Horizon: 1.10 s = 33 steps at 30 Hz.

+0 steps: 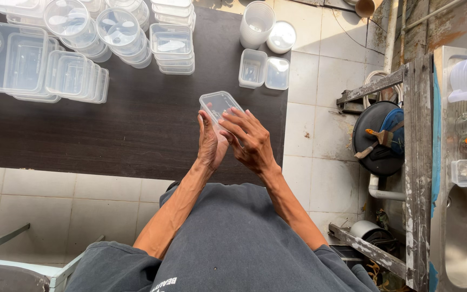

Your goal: The person repeatedly picks up small clear plastic food containers and their lids from a table, aligns them, and presses the lids onto the containers to seal them. The person handles the containers one at a time, placing each sealed unit back on the table among many others.

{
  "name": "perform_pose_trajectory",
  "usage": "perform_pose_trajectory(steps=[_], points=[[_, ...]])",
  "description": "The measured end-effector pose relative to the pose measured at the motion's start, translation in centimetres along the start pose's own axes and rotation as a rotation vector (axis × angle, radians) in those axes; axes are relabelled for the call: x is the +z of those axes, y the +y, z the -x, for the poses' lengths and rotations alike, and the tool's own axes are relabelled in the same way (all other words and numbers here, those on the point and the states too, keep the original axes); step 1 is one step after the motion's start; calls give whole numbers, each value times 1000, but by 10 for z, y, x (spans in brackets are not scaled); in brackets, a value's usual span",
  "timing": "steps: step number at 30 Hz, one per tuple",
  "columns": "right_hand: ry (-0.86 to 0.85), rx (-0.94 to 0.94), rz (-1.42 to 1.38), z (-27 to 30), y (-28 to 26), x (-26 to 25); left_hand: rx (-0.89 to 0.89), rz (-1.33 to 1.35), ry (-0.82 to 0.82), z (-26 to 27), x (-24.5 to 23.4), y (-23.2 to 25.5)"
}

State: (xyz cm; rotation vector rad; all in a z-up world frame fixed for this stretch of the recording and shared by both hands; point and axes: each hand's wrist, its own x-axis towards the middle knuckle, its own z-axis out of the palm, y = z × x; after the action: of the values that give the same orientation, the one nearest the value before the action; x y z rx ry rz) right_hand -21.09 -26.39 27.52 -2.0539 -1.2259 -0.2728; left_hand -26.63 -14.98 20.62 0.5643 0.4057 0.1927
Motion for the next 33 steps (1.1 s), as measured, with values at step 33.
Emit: perform_pose_trajectory(steps=[33], points=[[71,53,-193,7,42,-33,-230,294,-270,-9,11,28]])
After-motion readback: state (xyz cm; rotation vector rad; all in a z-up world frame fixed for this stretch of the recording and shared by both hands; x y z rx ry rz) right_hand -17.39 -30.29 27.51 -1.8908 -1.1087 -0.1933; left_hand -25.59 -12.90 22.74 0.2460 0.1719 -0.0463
